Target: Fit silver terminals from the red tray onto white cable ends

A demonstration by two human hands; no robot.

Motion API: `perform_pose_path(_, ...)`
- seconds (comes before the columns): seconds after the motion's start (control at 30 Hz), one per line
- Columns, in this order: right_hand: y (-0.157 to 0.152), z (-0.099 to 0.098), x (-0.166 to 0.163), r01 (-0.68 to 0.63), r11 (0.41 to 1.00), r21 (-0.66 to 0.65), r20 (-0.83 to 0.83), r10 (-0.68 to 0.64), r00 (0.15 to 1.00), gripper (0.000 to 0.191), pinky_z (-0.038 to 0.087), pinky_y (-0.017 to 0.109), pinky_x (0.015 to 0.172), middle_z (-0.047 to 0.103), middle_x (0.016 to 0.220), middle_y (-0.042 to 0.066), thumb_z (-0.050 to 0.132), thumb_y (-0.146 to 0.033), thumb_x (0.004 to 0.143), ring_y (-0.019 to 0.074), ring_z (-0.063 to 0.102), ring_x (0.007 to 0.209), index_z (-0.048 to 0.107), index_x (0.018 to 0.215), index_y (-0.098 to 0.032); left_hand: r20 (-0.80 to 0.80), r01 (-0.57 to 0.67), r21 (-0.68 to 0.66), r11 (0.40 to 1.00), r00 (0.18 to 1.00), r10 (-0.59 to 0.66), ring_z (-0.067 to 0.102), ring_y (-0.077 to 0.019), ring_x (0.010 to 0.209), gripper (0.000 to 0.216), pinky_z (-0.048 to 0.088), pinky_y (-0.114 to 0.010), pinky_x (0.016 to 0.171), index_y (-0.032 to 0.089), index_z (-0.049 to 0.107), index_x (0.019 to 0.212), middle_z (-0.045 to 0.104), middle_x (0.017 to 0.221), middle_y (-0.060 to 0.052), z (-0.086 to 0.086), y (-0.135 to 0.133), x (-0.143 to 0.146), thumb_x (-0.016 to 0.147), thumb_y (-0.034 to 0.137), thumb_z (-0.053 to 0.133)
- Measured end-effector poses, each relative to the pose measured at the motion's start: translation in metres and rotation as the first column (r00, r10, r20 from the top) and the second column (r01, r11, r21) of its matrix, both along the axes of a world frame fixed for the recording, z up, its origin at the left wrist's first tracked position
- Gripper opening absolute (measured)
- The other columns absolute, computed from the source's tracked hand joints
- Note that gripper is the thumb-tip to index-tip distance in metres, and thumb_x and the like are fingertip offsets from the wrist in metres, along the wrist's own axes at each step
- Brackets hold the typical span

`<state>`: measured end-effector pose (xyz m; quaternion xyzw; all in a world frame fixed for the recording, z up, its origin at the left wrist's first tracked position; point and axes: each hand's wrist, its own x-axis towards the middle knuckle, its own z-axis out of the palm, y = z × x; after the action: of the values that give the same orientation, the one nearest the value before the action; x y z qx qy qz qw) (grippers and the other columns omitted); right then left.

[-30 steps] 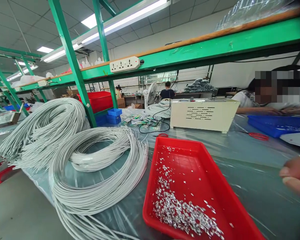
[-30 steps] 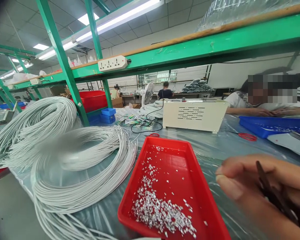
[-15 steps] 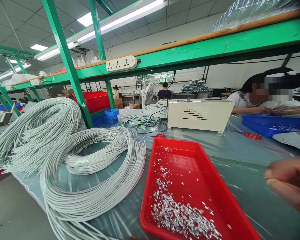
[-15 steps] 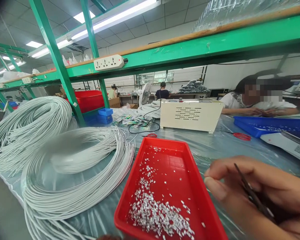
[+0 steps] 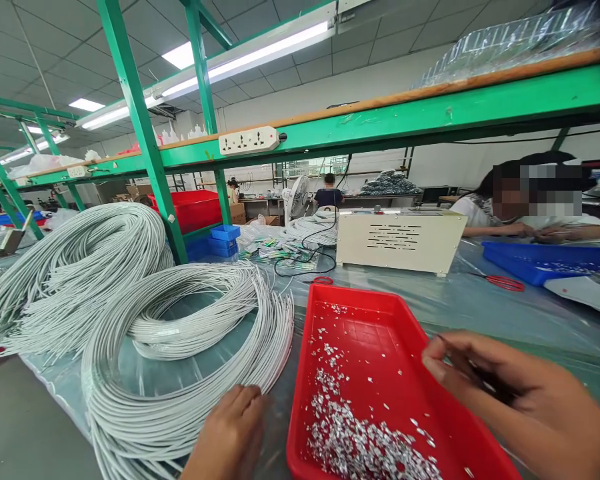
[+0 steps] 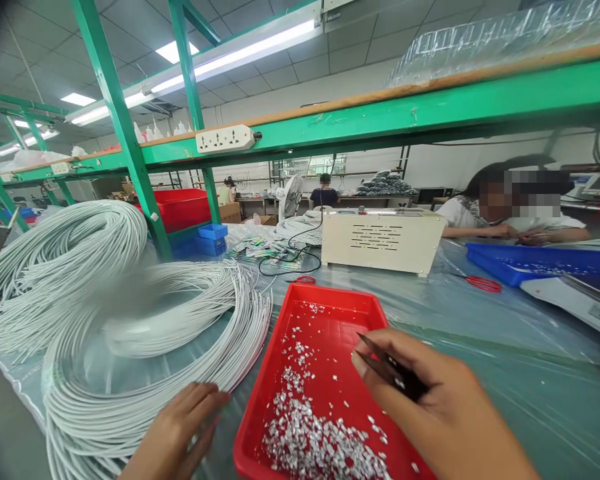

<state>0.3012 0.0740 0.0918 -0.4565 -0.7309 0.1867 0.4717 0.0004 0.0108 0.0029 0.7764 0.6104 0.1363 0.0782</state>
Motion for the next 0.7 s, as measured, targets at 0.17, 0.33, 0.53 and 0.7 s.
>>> perform_pose_path(0.17,0.031,-0.032,-0.006,-0.011,0.996,-0.093,0.126,0.023,0.992,0.014,0.048,0.026,0.053,0.069,0.065,0.001,0.057,-0.032,0.074,0.0209,0.061,0.059,0.067,0.071,-0.023,-0.291,-0.140,-0.011,0.990,0.948,0.131,0.055,-0.0320,0.108,0.068,0.045,-0.049,0.090,0.013,0.050,0.129,0.059,0.121,-0.018,0.002,0.037,0.015,0.069,-0.014,0.033)
perform_pose_path(0.33,0.048,-0.058,-0.003,0.003,0.993,-0.116,0.151,0.015,0.988,0.014,0.050,0.028,0.053,0.072,0.065,0.000,0.057,-0.027,0.072,0.0216,0.063,0.057,0.070,0.071,-0.022,-0.321,-0.170,-0.024,0.985,0.934,0.154,0.059,-0.0334,0.102,0.069,0.050,-0.048,0.081,0.011,0.046,0.132,0.062,0.111,-0.021,0.000,0.044,0.025,0.070,-0.015,0.032)
perform_pose_path(0.53,0.053,-0.055,0.004,0.023,0.994,-0.105,0.149,-0.007,0.989,0.012,0.048,0.027,0.050,0.071,0.063,-0.002,0.058,-0.029,0.072,0.0209,0.062,0.056,0.069,0.070,-0.023,-0.157,-0.224,-0.064,0.972,0.965,0.212,0.057,-0.0290,0.107,0.078,0.044,-0.041,0.091,0.007,0.039,0.136,0.061,0.117,-0.019,0.005,0.043,0.019,0.061,-0.014,0.037)
perform_pose_path(0.7,0.054,-0.043,0.009,0.076,0.995,-0.070,0.104,-0.068,0.992,0.011,0.046,0.025,0.045,0.067,0.056,-0.003,0.061,-0.031,0.069,0.0189,0.059,0.050,0.068,0.069,-0.023,0.156,-0.251,-0.073,0.965,0.953,0.259,0.048,-0.0334,0.116,0.064,0.031,-0.046,0.099,0.001,0.044,0.127,0.056,0.124,-0.023,0.022,0.046,0.005,0.063,-0.004,0.039)
